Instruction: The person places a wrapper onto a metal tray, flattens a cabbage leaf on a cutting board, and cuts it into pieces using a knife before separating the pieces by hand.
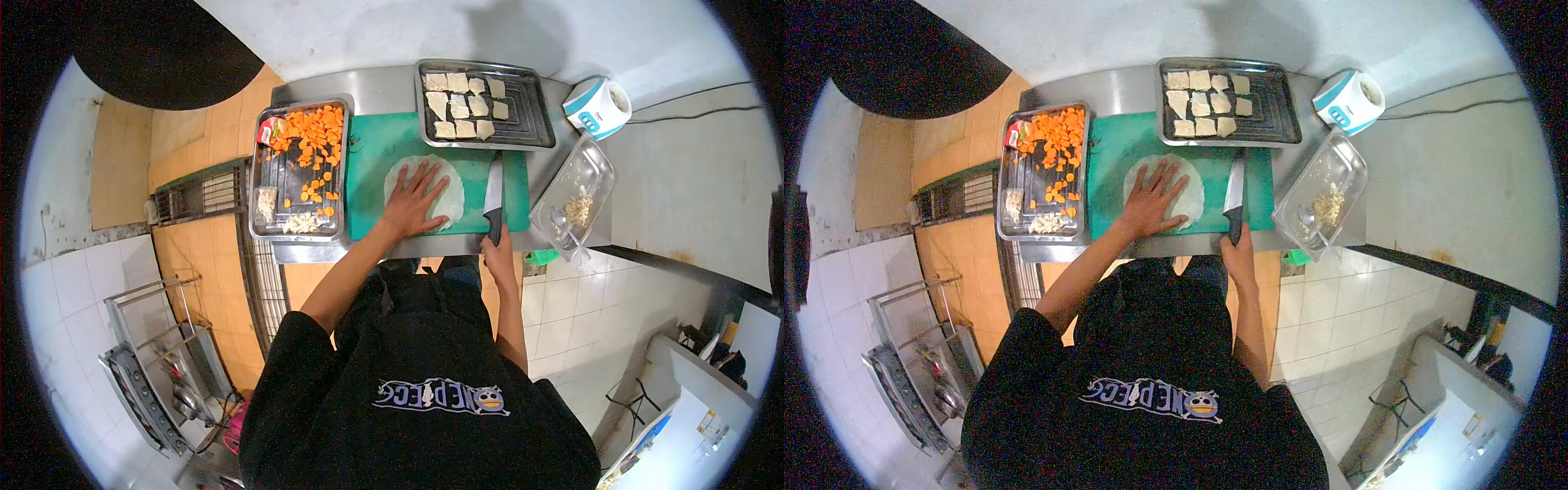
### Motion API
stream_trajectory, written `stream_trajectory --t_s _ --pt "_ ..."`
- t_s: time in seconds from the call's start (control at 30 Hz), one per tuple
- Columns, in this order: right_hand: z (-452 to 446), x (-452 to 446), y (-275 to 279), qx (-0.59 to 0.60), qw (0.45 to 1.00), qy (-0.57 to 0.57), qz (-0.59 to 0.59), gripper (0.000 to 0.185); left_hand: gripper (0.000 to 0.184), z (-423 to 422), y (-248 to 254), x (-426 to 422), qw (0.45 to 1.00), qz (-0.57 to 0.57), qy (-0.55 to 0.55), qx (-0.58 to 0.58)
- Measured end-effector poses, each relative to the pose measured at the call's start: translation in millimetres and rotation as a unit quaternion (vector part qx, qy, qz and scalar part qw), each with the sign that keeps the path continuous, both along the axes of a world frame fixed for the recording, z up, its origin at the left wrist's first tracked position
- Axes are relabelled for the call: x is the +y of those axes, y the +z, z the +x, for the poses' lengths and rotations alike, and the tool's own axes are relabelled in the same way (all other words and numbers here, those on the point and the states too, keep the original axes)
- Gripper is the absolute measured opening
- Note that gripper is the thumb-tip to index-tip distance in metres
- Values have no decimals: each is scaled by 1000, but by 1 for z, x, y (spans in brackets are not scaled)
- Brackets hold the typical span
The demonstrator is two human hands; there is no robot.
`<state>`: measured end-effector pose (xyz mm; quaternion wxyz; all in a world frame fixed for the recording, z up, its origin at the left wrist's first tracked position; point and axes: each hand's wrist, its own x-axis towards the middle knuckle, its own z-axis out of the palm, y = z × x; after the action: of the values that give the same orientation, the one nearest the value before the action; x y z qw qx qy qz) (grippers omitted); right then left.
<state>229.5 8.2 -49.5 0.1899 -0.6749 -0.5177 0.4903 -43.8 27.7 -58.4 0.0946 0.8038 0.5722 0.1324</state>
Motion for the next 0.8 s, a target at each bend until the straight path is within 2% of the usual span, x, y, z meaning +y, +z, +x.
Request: stream_trajectory --t_s 0.07,0.17,0.27,0.33,0.47,0.53,0.57,0.63,0.7,0.8 --pt "2 -8 -12 61 997 -34 -18 67 88 -1 1 -1 1000 2 3 -3" --pt "-4 -22 -3 17 998 0 53 63 87 0 0 -1 1000 -5 4 -11" --pt "-21 -41 44 -37 997 25 65 61 85 -1 -6 1 1000 -5 1 -21" --pt "-27 -53 56 -38 991 50 120 59 88 2 -15 2 990 63 15 122" --pt "-42 -59 72 -73 969 127 200 62 90 2 -15 3 996 22 30 87" --pt "-48 -55 85 -92 969 157 167 63 90 0 2 2 996 -13 88 9" --pt "-51 -52 91 -110 967 188 134 64 90 -1 4 1 996 -14 87 11" --pt "-58 -48 96 -115 961 205 148 65 88 -5 2 0 994 -11 110 -14" --pt "-66 -43 100 -121 954 222 162 65 86 -10 -2 1 995 -5 102 4" --pt "-76 -37 103 -137 952 243 123 66 82 -13 -10 2 994 1 96 47"
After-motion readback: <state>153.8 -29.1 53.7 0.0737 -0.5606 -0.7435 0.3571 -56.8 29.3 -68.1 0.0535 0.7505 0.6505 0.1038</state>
